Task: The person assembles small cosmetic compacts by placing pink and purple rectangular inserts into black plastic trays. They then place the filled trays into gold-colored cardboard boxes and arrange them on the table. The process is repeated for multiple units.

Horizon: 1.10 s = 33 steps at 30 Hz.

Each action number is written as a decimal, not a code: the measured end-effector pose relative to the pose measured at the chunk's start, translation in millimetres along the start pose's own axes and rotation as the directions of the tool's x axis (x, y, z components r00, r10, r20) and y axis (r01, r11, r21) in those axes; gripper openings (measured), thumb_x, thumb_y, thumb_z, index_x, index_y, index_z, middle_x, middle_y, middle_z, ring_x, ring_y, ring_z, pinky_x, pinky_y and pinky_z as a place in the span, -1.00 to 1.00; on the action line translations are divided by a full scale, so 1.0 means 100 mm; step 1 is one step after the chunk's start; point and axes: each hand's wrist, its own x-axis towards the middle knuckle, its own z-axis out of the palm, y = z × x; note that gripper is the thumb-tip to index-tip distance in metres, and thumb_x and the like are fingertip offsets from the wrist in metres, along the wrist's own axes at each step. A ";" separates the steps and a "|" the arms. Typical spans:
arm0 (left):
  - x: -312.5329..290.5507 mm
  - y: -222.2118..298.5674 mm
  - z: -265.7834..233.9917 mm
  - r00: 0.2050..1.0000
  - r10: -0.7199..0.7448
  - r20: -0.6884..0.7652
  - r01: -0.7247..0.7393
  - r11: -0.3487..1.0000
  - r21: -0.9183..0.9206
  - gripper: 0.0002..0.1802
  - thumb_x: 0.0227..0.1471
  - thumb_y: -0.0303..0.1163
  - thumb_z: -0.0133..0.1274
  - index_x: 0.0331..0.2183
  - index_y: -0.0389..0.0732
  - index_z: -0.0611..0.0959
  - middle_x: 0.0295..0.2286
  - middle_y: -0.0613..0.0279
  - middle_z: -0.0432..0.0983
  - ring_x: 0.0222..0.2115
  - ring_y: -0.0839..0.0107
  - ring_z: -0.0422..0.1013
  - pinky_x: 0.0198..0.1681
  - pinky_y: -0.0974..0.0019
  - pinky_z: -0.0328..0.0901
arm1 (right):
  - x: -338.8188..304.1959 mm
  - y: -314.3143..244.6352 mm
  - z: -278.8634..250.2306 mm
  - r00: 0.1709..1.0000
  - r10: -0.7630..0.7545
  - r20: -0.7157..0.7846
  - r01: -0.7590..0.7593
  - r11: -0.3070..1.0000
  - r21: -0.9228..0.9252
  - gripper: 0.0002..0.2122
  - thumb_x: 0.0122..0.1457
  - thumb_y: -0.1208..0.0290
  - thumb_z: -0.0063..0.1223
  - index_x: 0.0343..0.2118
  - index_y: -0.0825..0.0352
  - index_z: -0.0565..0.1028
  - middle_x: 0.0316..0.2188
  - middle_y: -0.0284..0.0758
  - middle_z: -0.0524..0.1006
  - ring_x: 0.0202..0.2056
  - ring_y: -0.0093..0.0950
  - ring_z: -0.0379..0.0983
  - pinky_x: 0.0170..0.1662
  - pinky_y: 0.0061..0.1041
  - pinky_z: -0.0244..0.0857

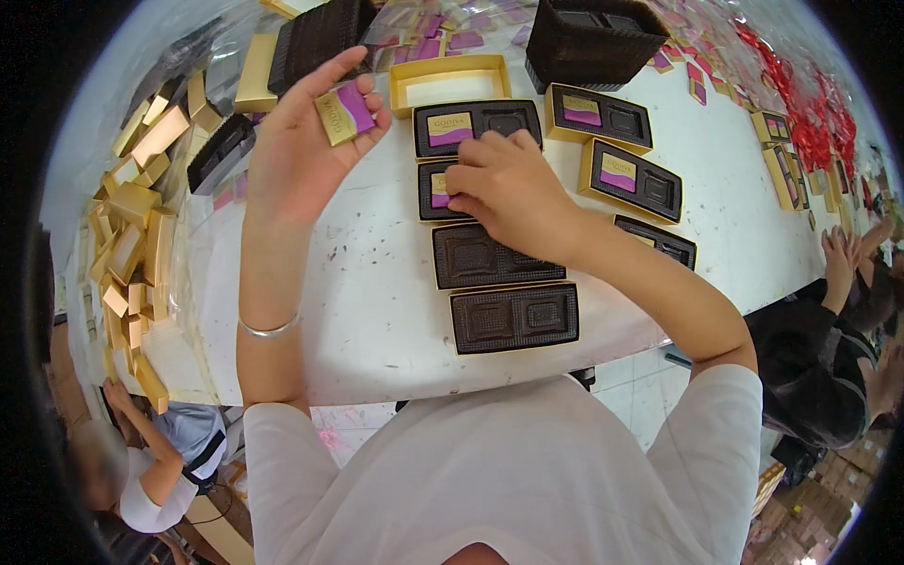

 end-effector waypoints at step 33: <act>-0.87 -0.67 0.10 0.981 -0.062 0.183 -0.160 0.269 0.950 -0.52 -0.13 -0.49 0.15 -0.09 -0.18 0.46 -0.12 0.20 0.22 -0.29 0.38 0.31 -0.21 0.36 0.30 | -0.42 -0.25 -0.27 0.989 -0.090 0.121 0.064 0.978 0.197 -0.75 -0.09 0.52 0.16 -0.28 0.35 0.48 -0.11 -0.22 0.36 -0.12 -0.25 0.31 -0.10 -0.37 0.25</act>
